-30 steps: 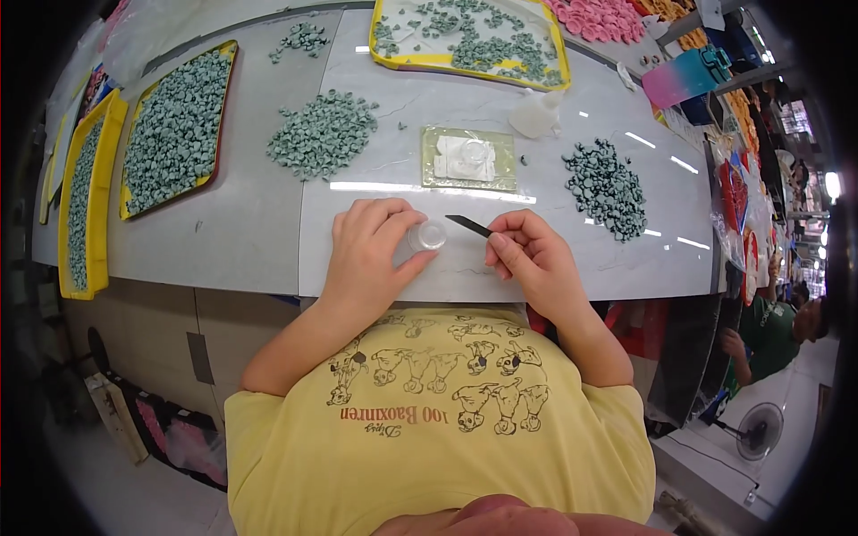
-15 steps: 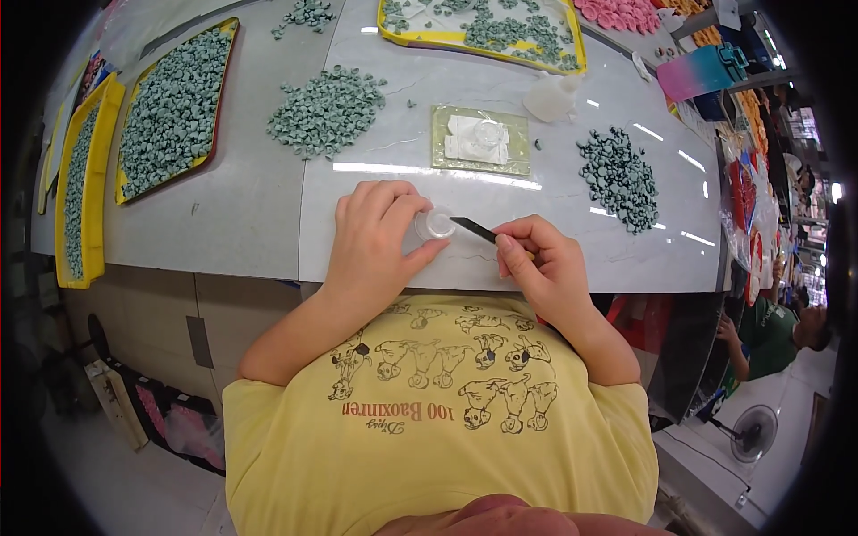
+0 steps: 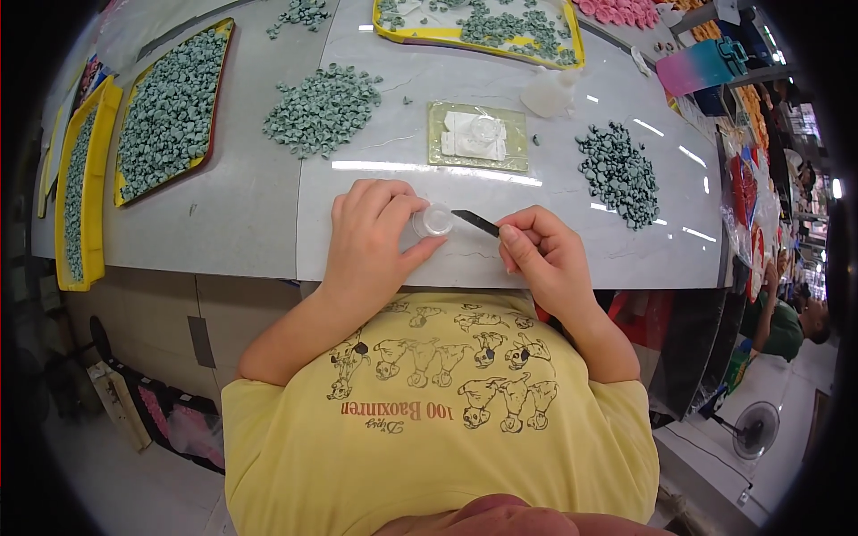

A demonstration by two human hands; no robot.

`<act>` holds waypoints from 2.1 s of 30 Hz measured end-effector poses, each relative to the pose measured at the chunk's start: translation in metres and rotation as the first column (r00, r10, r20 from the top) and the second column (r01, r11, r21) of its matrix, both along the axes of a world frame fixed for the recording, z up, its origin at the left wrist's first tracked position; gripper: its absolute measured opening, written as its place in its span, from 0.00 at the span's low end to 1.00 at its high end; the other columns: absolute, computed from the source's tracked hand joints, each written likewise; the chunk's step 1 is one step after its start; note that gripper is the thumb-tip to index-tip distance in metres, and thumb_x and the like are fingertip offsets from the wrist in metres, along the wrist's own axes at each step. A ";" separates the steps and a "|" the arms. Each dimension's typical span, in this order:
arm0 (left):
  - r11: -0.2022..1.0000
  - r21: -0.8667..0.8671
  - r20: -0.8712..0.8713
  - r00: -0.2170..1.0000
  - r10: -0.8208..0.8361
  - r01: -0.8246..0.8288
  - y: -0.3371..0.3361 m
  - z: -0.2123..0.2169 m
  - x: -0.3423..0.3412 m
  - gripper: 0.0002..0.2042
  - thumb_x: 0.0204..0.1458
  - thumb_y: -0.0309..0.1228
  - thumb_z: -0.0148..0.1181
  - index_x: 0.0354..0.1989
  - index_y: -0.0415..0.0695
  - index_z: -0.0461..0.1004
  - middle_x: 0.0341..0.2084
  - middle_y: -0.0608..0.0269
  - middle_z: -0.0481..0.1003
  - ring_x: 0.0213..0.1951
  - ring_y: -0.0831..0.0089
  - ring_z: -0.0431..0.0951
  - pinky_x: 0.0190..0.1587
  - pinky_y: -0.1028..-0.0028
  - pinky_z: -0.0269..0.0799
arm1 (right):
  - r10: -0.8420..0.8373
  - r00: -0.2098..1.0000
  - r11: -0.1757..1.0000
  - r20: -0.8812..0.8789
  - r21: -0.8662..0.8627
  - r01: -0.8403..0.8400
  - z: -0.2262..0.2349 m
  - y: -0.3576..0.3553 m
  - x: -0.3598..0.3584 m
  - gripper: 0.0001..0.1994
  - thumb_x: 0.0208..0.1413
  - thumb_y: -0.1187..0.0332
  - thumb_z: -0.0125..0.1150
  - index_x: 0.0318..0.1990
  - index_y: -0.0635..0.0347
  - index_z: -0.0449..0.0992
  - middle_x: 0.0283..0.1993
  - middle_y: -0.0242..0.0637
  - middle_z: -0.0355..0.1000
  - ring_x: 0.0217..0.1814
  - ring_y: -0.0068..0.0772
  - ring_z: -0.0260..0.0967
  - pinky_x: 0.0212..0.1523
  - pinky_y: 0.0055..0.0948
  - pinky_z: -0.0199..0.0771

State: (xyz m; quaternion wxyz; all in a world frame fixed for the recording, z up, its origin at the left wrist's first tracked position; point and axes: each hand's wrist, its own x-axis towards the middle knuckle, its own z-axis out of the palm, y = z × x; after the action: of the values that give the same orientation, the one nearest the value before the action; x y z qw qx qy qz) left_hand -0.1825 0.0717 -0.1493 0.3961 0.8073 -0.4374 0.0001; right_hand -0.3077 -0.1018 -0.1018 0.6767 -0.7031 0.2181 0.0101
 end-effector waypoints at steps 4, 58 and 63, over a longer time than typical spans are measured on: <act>1.000 0.000 0.002 1.000 -0.001 0.001 -0.002 0.001 -0.002 0.18 0.33 0.31 0.70 0.34 0.43 0.72 0.36 0.64 0.69 0.42 0.63 0.68 0.44 0.66 0.59 | 0.034 0.999 0.999 -0.032 -0.022 -0.034 -0.005 -0.001 -0.003 0.06 0.61 0.71 0.50 0.40 0.67 0.69 0.24 0.27 0.65 0.25 0.14 0.59 0.27 0.16 0.57; 1.000 0.009 0.009 1.000 -0.003 0.002 -0.013 0.002 -0.004 0.17 0.35 0.32 0.70 0.37 0.43 0.76 0.35 0.67 0.70 0.41 0.67 0.68 0.42 0.68 0.58 | 0.307 0.898 0.594 0.314 -0.801 0.077 -0.020 -0.003 0.004 0.05 0.48 0.74 0.64 0.32 0.60 0.75 0.21 0.35 0.69 0.20 0.30 0.65 0.21 0.26 0.64; 1.000 -0.018 0.020 1.000 0.000 0.001 -0.011 0.001 -0.004 0.17 0.35 0.32 0.70 0.37 0.43 0.77 0.34 0.67 0.70 0.40 0.67 0.68 0.41 0.68 0.58 | 0.318 0.886 0.607 0.338 -0.790 0.083 -0.023 0.002 0.004 0.03 0.48 0.76 0.63 0.30 0.61 0.74 0.20 0.35 0.67 0.19 0.32 0.64 0.20 0.27 0.63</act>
State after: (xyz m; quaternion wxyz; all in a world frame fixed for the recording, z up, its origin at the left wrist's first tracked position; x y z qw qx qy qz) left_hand -0.1865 0.0603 -0.1483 0.3990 0.8035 -0.4416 0.0121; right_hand -0.3035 -0.1002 -0.1246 0.3277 -0.9229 -0.0089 -0.2020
